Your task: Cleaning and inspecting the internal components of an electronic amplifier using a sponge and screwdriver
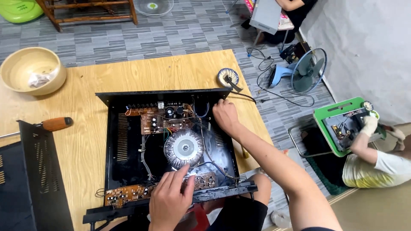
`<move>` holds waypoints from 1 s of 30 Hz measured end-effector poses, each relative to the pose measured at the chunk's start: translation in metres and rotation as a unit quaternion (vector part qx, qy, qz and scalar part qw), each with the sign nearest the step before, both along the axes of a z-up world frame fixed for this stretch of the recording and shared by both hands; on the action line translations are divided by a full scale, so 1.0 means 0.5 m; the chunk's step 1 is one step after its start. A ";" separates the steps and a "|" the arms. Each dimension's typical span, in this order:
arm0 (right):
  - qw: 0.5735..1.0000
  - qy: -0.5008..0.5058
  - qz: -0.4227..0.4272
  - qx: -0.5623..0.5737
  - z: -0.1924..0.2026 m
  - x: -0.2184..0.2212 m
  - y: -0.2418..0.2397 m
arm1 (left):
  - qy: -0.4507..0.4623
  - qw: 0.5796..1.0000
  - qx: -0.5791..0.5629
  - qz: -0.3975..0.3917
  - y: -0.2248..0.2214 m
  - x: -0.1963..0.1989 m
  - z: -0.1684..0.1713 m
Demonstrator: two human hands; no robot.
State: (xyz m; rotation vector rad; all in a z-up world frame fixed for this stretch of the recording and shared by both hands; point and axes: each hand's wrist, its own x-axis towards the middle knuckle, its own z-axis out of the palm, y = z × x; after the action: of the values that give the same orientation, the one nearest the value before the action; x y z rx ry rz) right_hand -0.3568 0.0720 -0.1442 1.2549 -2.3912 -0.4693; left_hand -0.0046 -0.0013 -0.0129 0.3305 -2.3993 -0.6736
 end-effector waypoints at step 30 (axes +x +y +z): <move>0.983 -0.124 -0.131 0.019 -0.004 0.096 0.048 | 0.002 0.998 -0.064 0.020 0.000 -0.003 0.016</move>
State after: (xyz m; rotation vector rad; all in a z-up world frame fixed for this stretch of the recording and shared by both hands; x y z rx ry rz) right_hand -0.3090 0.0958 -0.1461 1.0728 -2.7896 -0.4598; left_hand -0.0062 -0.0012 -0.0047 0.3219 -2.4114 -0.4998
